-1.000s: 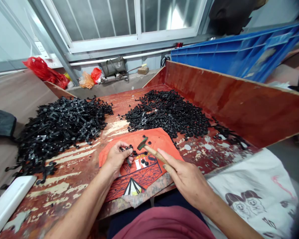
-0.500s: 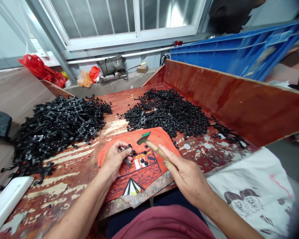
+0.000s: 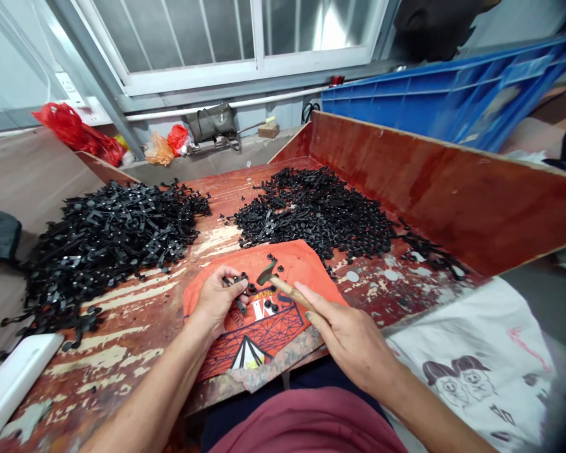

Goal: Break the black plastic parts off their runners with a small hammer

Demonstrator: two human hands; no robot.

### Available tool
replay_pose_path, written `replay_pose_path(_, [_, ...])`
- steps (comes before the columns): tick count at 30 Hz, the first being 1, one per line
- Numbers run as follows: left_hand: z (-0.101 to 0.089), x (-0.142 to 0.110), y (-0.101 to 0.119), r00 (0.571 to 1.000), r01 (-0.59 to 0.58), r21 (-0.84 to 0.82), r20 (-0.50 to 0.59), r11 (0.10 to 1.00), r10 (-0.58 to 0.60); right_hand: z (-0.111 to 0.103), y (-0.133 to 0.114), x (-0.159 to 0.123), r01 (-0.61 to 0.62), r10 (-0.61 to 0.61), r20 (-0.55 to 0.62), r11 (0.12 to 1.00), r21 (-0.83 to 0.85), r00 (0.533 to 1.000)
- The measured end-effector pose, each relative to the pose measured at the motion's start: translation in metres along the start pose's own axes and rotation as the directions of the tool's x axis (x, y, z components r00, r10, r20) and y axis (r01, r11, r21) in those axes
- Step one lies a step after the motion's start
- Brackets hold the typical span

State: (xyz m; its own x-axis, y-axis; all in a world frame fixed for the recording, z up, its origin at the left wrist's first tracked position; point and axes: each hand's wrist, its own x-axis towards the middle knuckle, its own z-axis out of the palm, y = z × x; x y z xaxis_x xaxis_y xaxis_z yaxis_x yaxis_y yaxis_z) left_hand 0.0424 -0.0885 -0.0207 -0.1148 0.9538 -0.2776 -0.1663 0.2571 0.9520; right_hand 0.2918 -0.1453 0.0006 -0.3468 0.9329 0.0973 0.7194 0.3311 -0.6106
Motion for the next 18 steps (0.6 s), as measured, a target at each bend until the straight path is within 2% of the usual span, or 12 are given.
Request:
replay_pose_path(3, [0.001,0.000,0.000,1.000,0.003,-0.004,0.004,1.000,-0.003,-0.005,-0.004,0.003,0.028,-0.028,0.011,0.999,-0.016,1.000])
replay_pose_path(7, [0.000,0.000,-0.002,1.000,-0.009,0.001,0.015,1.000,0.009,-0.005,-0.009,0.007,0.070,-0.073,-0.092,0.997,-0.035,0.993])
replay_pose_path(12, [0.001,0.000,-0.003,1.000,-0.020,0.041,0.004,0.999,0.020,0.000,-0.008,0.010,0.053,-0.041,0.091,0.990,-0.134,0.995])
replay_pose_path(16, [0.001,-0.001,-0.002,1.000,-0.022,0.048,-0.014,0.999,0.023,-0.003,-0.008,0.011,0.054,-0.055,-0.017,0.996,-0.072,0.998])
replay_pose_path(18, [0.001,-0.001,-0.003,1.000,-0.020,0.047,-0.011,0.999,0.021,-0.003,-0.010,0.013,0.056,-0.054,0.028,0.992,-0.113,0.998])
